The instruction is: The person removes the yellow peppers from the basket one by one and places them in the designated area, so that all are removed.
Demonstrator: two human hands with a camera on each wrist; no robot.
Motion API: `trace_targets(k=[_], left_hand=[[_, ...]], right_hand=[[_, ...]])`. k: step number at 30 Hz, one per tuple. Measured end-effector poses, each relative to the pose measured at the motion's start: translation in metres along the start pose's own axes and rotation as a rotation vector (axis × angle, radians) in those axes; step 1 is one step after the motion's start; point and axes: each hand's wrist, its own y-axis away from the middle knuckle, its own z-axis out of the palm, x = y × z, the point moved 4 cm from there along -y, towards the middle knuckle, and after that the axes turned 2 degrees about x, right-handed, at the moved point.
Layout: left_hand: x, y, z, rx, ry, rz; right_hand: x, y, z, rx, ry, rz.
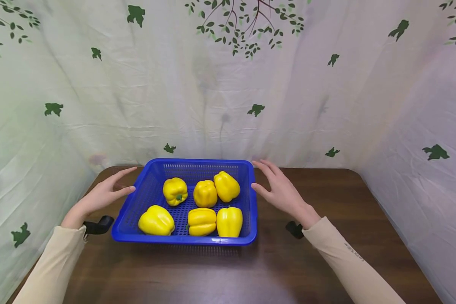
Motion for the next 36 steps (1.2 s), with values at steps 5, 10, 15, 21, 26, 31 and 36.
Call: trace_targets(k=[5, 10, 15, 21, 26, 31, 36], left_hand=[[-0.021, -0.001, 0.011, -0.142, 0.254, -0.027], [-0.038, -0.008, 0.024, -0.24, 0.452, -0.067], [-0.045, -0.012, 0.033, -0.276, 0.504, -0.1], [-0.05, -0.015, 0.042, -0.298, 0.573, -0.099], [-0.055, -0.015, 0.049, -0.271, 0.577, -0.072], [-0.055, -0.015, 0.054, -0.22, 0.593, -0.049], [-0.053, -0.013, 0.056, -0.178, 0.609, -0.062]], right_hand=[[-0.008, -0.002, 0.008, -0.019, -0.097, -0.02], [-0.016, -0.005, 0.017, -0.044, -0.15, -0.038], [-0.024, -0.01, 0.023, -0.09, -0.216, -0.042], [-0.033, -0.018, 0.028, -0.16, -0.305, -0.061], [-0.039, -0.025, 0.032, -0.197, -0.364, -0.099], [-0.045, -0.032, 0.037, -0.238, -0.392, -0.113], [-0.049, -0.04, 0.042, -0.276, -0.42, -0.103]])
